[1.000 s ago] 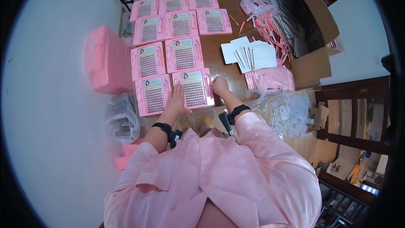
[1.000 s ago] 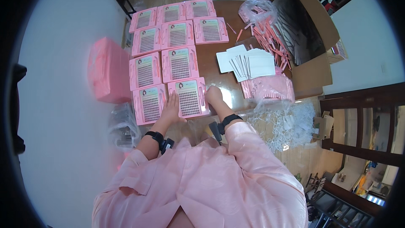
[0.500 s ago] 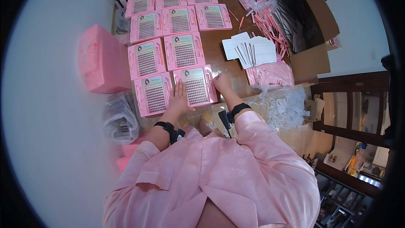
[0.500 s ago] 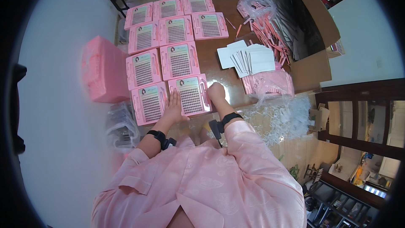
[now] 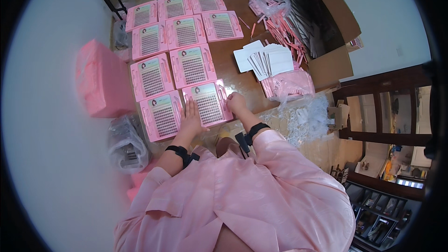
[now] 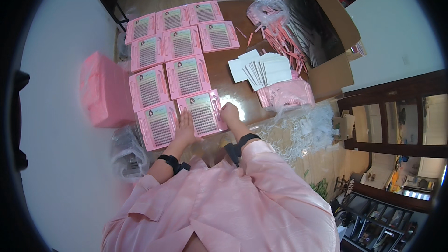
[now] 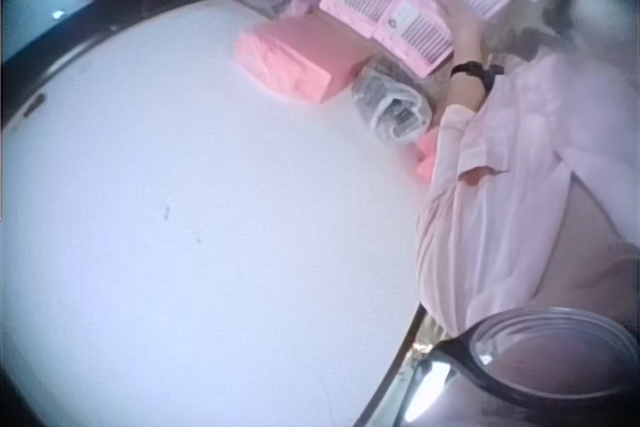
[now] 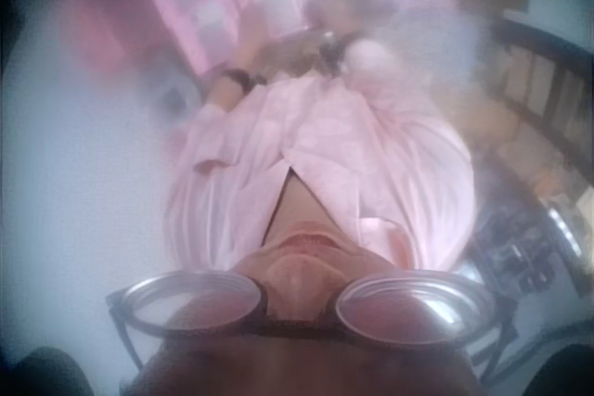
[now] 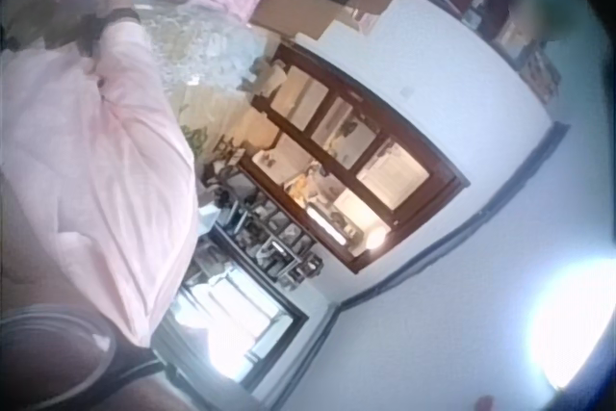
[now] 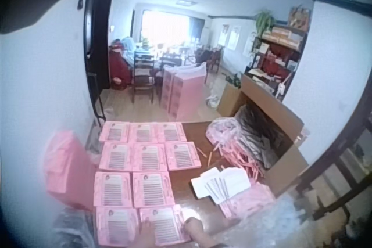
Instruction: The person assembles pink plastic trays by inserting small pink sticks into slots on each tray. The person handles multiple trays laid out on a table, repeatedly picking up sticks and placing them into the trays.
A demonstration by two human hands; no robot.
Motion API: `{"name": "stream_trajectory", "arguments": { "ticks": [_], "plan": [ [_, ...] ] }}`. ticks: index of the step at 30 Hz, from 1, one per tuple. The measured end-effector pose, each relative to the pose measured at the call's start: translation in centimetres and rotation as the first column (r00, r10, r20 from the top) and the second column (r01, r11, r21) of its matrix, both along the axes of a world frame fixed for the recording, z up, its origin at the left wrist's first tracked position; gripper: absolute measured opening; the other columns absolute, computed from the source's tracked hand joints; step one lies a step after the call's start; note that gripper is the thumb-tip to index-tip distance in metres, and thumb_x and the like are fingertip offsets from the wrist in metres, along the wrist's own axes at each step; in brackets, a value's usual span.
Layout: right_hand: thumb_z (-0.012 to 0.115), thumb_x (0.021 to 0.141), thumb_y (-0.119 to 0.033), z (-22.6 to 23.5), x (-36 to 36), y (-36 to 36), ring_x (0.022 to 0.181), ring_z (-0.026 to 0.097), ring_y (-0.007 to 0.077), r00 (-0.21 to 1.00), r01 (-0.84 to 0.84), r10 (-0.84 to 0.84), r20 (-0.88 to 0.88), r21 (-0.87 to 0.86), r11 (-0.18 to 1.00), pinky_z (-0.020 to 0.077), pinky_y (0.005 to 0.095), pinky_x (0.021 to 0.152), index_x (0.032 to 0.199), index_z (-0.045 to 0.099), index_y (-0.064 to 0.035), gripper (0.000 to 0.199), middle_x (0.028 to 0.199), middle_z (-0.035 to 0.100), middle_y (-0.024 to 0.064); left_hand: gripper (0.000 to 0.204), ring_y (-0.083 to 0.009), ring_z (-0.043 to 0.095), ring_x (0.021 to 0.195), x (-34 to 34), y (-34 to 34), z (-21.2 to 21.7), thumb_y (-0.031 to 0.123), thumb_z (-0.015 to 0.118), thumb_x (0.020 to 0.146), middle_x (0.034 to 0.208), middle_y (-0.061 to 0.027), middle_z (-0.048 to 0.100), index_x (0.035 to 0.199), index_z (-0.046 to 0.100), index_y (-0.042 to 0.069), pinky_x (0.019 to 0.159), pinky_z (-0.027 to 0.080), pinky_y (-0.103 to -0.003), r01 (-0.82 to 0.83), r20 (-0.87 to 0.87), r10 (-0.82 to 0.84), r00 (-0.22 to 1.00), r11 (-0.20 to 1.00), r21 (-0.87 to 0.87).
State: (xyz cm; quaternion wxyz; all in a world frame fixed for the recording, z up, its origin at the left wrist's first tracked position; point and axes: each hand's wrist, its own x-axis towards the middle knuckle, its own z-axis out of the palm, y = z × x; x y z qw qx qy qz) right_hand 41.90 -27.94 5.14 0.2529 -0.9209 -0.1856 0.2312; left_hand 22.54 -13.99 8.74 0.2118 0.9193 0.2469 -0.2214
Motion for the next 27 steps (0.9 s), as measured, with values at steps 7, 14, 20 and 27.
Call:
{"name": "stream_trajectory", "arguments": {
  "ticks": [7, 14, 20, 27],
  "plan": [
    [0.065, 0.083, -0.016, -1.2, -0.7, 1.5, 0.089, 0.068, 0.0397, 0.994, -0.012, 0.025, 0.110, -0.121, 0.993, 0.0545, 0.0468, 0.081, 0.094, 0.068, -0.0016, 0.018, 0.093, 0.070, 0.0222, 0.149, -0.0370, -0.014, 0.152, 0.2, 0.0, 0.3, 0.056, 0.088, 0.059, 0.163, -0.0261, -0.011, 0.154, -0.008, -0.007, 0.121, 0.003, -0.056, 0.013, -0.012, -0.014, 1.000, 1.000, -0.025],
    [0.079, 0.081, -0.032, 0.5, 10.1, -1.3, 0.058, 0.059, 0.0127, 0.748, -0.555, 0.514, -0.420, 0.030, 0.831, 0.0494, 0.0285, 0.056, 0.075, 0.075, -0.0052, 0.028, 0.065, 0.067, 0.0036, 0.151, -0.0361, -0.007, 0.154, 0.7, 0.4, 1.7, 0.057, 0.089, 0.055, 0.165, -0.0246, -0.004, 0.155, -0.004, -0.007, 0.122, 0.005, -0.053, 0.032, -0.064, -0.035, 0.997, 0.998, -0.048],
    [0.074, 0.085, -0.024, 4.7, 27.9, -7.1, 0.066, 0.064, 0.0151, 0.961, 0.029, 0.105, -0.254, 0.473, 0.881, 0.0520, 0.0316, 0.063, 0.088, 0.072, -0.0014, 0.023, 0.075, 0.069, 0.0060, 0.134, -0.0332, 0.009, 0.153, 2.4, 1.4, 4.1, 0.048, 0.087, 0.063, 0.164, -0.0224, 0.008, 0.157, 0.005, -0.002, 0.122, 0.017, -0.050, -0.041, -0.017, 0.038, 0.999, 0.986, -0.164],
    [0.074, 0.083, -0.030, 7.9, 42.6, -3.6, 0.066, 0.066, 0.0216, 0.994, 0.032, -0.059, 0.090, 0.281, 0.959, 0.0523, 0.0368, 0.064, 0.082, 0.071, -0.0017, 0.029, 0.071, 0.068, 0.0119, 0.082, -0.0372, 0.050, 0.132, 9.4, 1.0, 9.1, 0.029, 0.077, 0.082, 0.140, -0.0269, 0.052, 0.147, 0.038, -0.003, 0.110, 0.040, -0.036, -0.240, 0.062, 0.268, 0.961, 0.929, -0.281]
  ]
}}
